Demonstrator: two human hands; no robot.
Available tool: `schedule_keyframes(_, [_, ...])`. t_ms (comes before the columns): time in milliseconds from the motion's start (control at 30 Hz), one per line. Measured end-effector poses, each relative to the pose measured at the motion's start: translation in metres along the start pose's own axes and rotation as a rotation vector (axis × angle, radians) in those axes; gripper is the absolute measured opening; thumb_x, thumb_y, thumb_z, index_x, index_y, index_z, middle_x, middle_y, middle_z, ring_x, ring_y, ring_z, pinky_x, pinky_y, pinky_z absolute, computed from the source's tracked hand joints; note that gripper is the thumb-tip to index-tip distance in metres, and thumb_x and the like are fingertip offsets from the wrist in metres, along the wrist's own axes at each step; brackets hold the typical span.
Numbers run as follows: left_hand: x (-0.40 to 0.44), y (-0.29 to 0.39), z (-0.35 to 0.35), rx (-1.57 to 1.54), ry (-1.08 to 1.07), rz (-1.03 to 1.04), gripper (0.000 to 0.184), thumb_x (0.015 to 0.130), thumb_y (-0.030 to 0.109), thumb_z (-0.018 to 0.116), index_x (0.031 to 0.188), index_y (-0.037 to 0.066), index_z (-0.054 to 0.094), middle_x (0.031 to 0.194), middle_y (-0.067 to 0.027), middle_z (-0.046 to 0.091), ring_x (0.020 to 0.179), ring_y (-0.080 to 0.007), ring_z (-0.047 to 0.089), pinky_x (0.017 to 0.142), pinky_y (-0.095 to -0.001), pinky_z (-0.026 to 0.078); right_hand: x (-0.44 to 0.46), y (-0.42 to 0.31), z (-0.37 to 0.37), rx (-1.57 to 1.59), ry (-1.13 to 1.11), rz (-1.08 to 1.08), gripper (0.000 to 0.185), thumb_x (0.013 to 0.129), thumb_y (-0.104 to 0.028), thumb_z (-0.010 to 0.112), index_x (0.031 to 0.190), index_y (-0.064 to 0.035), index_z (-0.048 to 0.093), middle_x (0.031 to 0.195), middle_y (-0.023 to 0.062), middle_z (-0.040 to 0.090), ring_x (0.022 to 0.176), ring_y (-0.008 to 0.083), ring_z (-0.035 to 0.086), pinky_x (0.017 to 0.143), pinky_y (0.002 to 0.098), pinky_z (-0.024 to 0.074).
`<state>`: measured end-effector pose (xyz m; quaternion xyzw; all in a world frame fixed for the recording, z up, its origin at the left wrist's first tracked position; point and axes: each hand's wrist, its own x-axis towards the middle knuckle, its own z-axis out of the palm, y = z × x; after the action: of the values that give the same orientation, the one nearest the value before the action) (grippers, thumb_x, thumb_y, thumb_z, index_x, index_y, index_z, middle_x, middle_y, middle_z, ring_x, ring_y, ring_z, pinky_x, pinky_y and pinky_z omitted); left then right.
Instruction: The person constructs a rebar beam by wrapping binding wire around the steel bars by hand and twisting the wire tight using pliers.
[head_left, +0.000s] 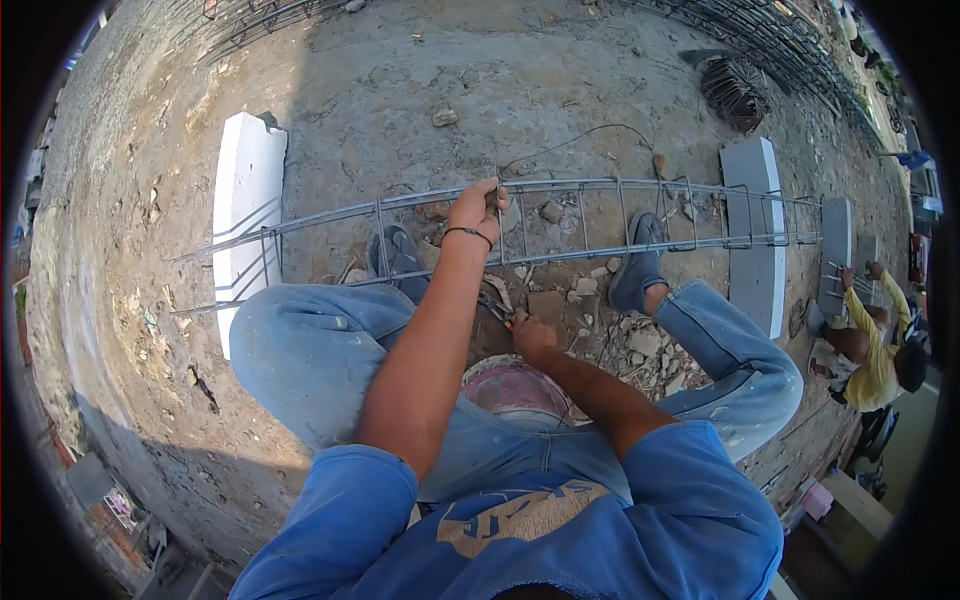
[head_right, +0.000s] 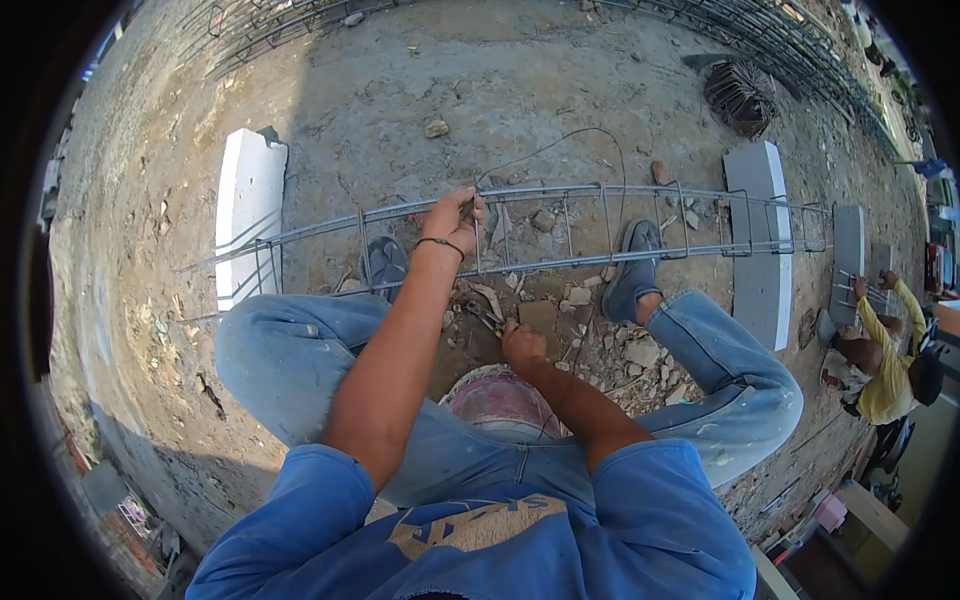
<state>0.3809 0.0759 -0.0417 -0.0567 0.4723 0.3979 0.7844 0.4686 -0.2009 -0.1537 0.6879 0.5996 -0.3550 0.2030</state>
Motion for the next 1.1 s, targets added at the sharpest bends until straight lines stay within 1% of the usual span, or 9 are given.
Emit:
schedule_keyframes(267, [0.001, -0.005, -0.002, -0.073, 0.020, 0.032, 0.011, 0.089, 0.002, 0.065, 0.098, -0.002, 0.060, 0.084, -0.0104, 0.063, 0.069, -0.0208, 0.063, 0.050, -0.0298, 0.049, 0.005, -0.002, -0.018, 0.034, 0.120, -0.098, 0.025, 0.091, -0.025, 0.057, 0.104, -0.0032, 0.057, 0.086, 0.0212, 0.070, 0.078, 0.0319, 0.071, 0.070, 0.0447, 0.0557])
schedule_keyframes(433, [-0.006, -0.004, 0.004, -0.086, 0.027, 0.024, 0.008, 0.090, 0.002, 0.063, 0.097, 0.001, 0.059, 0.083, -0.0092, 0.062, 0.070, -0.0188, 0.064, 0.048, -0.0276, 0.047, -0.016, 0.021, -0.094, 0.536, -0.591, -0.079, 0.044, 0.088, -0.042, 0.068, 0.071, -0.0019, 0.065, 0.057, 0.0103, 0.063, 0.053, 0.0212, 0.064, 0.053, 0.0393, 0.0496])
schedule_keyframes(567, [-0.009, -0.004, 0.007, -0.101, 0.050, -0.010, 0.003, 0.091, 0.003, 0.061, 0.093, 0.003, 0.059, 0.082, -0.0087, 0.063, 0.068, -0.0174, 0.063, 0.047, -0.0268, 0.046, -0.087, 0.047, -0.216, 0.396, -0.500, -0.291, 0.028, 0.090, -0.025, 0.062, 0.081, 0.0008, 0.069, 0.068, 0.0127, 0.068, 0.053, 0.0216, 0.062, 0.052, 0.0369, 0.0491])
schedule_keyframes(633, [-0.013, -0.004, 0.010, -0.126, 0.058, -0.013, 0.002, 0.091, 0.003, 0.061, 0.092, 0.003, 0.060, 0.082, -0.0083, 0.063, 0.068, -0.0172, 0.063, 0.047, -0.0265, 0.046, -0.108, 0.074, -0.277, 0.306, -0.633, -0.036, 0.023, 0.088, -0.021, 0.064, 0.086, 0.0007, 0.068, 0.071, 0.0140, 0.069, 0.060, 0.0219, 0.066, 0.060, 0.0382, 0.0519])
schedule_keyframes(700, [-0.014, -0.002, 0.013, -0.147, 0.066, -0.013, 0.002, 0.091, 0.003, 0.061, 0.091, 0.002, 0.060, 0.082, -0.0079, 0.063, 0.068, -0.0171, 0.063, 0.047, -0.0263, 0.046, -0.128, 0.083, -0.344, 0.024, -0.476, -0.004, 0.020, 0.086, -0.019, 0.066, 0.090, -0.0001, 0.069, 0.074, 0.0162, 0.069, 0.072, 0.0300, 0.068, 0.069, 0.0419, 0.0527])
schedule_keyframes(767, [-0.012, -0.005, 0.013, -0.143, 0.060, 0.000, 0.004, 0.091, 0.003, 0.062, 0.094, 0.002, 0.061, 0.083, -0.0079, 0.064, 0.069, -0.0164, 0.063, 0.048, -0.0256, 0.045, -0.131, 0.115, -0.379, -0.418, -0.030, -0.330, 0.018, 0.085, -0.014, 0.065, 0.096, -0.0013, 0.069, 0.079, 0.0172, 0.069, 0.080, 0.0363, 0.067, 0.074, 0.0446, 0.0523])
schedule_keyframes(833, [-0.005, -0.011, 0.008, -0.157, 0.051, -0.011, 0.005, 0.090, 0.003, 0.062, 0.095, 0.002, 0.061, 0.084, -0.0080, 0.064, 0.069, -0.0163, 0.063, 0.048, -0.0252, 0.045, -0.122, 0.114, -0.411, -0.431, 0.256, -0.334, 0.020, 0.085, -0.010, 0.063, 0.103, -0.0021, 0.068, 0.092, 0.0182, 0.068, 0.088, 0.0405, 0.064, 0.078, 0.0472, 0.0509])
schedule_keyframes(967, [-0.018, -0.005, 0.011, -0.120, 0.037, -0.007, 0.007, 0.092, 0.005, 0.064, 0.095, 0.001, 0.060, 0.085, -0.0093, 0.064, 0.070, -0.0169, 0.064, 0.050, -0.0255, 0.047, -0.051, 0.115, -0.438, -0.563, 0.400, -0.343, 0.050, 0.087, -0.007, 0.059, 0.136, -0.0062, 0.050, 0.131, 0.0198, 0.052, 0.111, 0.0392, 0.059, 0.091, 0.0473, 0.0482])
schedule_keyframes(1100, [-0.019, -0.009, 0.005, -0.116, 0.050, 0.039, 0.011, 0.095, 0.008, 0.064, 0.097, -0.002, 0.060, 0.085, -0.0109, 0.065, 0.070, -0.0176, 0.064, 0.052, -0.0268, 0.051, 0.033, 0.098, -0.437, -0.616, 0.483, -0.410, 0.059, 0.087, -0.005, 0.059, 0.143, -0.0085, 0.042, 0.140, 0.0193, 0.044, 0.125, 0.0391, 0.050, 0.104, 0.0510, 0.0396])
